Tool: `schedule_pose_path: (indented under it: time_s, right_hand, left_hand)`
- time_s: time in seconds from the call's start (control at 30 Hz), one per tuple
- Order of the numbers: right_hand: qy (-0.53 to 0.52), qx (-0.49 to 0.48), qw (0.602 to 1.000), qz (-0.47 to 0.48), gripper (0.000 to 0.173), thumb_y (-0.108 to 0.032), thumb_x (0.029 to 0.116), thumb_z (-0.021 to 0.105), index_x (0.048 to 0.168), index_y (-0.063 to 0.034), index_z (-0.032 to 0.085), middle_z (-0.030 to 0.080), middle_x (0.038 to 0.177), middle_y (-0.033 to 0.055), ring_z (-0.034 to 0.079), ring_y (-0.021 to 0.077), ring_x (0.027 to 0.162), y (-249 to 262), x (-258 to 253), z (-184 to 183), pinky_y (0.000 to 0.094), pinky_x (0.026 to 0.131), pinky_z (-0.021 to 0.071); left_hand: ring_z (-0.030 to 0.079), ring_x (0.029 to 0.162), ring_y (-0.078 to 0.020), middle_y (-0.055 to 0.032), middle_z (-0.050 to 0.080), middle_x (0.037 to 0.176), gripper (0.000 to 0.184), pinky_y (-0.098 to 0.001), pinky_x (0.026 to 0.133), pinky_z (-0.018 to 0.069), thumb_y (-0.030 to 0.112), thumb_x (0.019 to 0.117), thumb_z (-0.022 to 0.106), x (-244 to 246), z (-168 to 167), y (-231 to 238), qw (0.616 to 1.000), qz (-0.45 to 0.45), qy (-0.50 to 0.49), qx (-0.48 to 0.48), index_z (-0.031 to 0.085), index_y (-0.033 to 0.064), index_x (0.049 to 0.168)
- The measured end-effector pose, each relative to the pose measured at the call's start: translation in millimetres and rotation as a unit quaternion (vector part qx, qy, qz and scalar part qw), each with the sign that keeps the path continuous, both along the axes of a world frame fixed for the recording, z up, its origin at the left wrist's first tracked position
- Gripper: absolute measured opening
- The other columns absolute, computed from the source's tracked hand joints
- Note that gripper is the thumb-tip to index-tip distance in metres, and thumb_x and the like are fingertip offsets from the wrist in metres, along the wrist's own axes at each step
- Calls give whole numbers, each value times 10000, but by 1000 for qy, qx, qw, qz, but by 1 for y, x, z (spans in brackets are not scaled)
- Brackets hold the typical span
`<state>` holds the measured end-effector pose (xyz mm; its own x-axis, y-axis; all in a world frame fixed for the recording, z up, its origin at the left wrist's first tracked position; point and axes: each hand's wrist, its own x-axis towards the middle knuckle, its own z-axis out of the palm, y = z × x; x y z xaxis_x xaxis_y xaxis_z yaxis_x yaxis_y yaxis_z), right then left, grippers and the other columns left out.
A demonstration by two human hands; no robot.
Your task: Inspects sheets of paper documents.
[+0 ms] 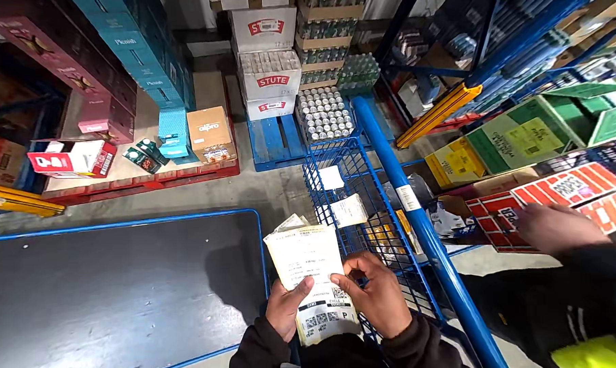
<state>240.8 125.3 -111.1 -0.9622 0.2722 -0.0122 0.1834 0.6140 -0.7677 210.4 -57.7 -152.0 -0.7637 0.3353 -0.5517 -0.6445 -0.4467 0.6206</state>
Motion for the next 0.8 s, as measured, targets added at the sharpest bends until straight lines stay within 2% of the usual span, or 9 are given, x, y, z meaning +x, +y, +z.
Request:
schedule_pose_path:
  time_s: [0.07, 0.13, 0.2, 0.33, 0.43, 0.47, 0.57, 0.63, 0.8]
  right_hand:
    - [20, -26, 999, 7, 294, -409, 862, 774, 866, -120, 725, 708, 976, 25, 679, 75, 841, 2, 2, 0, 246, 715, 595]
    - [58, -67, 996, 25, 290, -417, 914, 738, 945, -129, 733, 708, 1061, 42, 685, 110, 982, 6, 5, 0, 284, 810, 604]
    - [88, -70, 993, 37, 308, -439, 922, 730, 967, -135, 730, 692, 1104, 60, 657, 140, 1085, 7, 6, 2, 308, 890, 584]
    - [94, -11, 995, 32, 420, -535, 830, 797, 923, -133, 719, 719, 1047, 46, 680, 131, 1039, -4, 7, 7, 300, 860, 593]
    - [87, -10, 996, 35, 572, -628, 747, 826, 968, -120, 684, 699, 1104, 61, 676, 133, 1048, -6, 6, 9, 290, 828, 602]
    - [85, -4, 996, 36, 564, -626, 750, 826, 957, -123, 676, 699, 1092, 55, 678, 134, 1040, -7, 6, 9, 293, 825, 606]
    - [82, 45, 995, 21, 306, -413, 850, 788, 875, -120, 704, 732, 973, 38, 703, 149, 958, -9, 4, 4, 327, 824, 601]
    - [61, 40, 997, 12, 186, -312, 882, 740, 847, -131, 712, 729, 933, 11, 699, 126, 924, -10, 1, 5, 313, 812, 597]
    - [48, -6, 999, 24, 171, -262, 943, 679, 897, -98, 696, 699, 909, 7, 675, 69, 821, -7, -1, 7, 244, 730, 595]
  left_hand:
    - [760, 930, -241, -170, 754, 1032, 412, -417, 871, 635, 32, 902, 699, 1, 0, -2, 1000, 1, 4, 8, 531, -73, 1263]
    - [762, 927, -235, -152, 758, 1034, 461, -421, 864, 638, 55, 885, 730, 3, 0, -4, 1000, 1, 12, 26, 513, -53, 1276]
    - [763, 930, -228, -140, 762, 1031, 471, -417, 868, 637, 55, 875, 747, 3, 1, -5, 999, 0, 16, 32, 516, -44, 1274]
    - [759, 928, -234, -159, 754, 1030, 427, -418, 868, 636, 22, 890, 706, 5, 1, -3, 1000, 5, 7, 21, 523, -66, 1265]
    - [757, 927, -239, -164, 751, 1028, 420, -425, 866, 635, 47, 904, 709, 5, -1, -2, 999, 16, 7, 28, 526, -70, 1264]
    - [757, 927, -241, -166, 751, 1029, 417, -425, 866, 635, 48, 905, 712, 5, 0, -2, 999, 19, 6, 27, 531, -72, 1261]
    - [758, 933, -245, -165, 752, 1034, 416, -424, 870, 635, 24, 897, 699, 5, 1, -4, 1000, 20, 4, 17, 526, -71, 1263]
    - [757, 937, -245, -168, 752, 1039, 430, -421, 874, 634, 13, 885, 707, 6, -1, -3, 1000, 23, 7, 17, 524, -75, 1265]
    - [757, 935, -228, -154, 756, 1027, 515, -411, 871, 633, 65, 820, 797, 7, -6, -6, 999, 24, 26, 29, 541, -68, 1246]
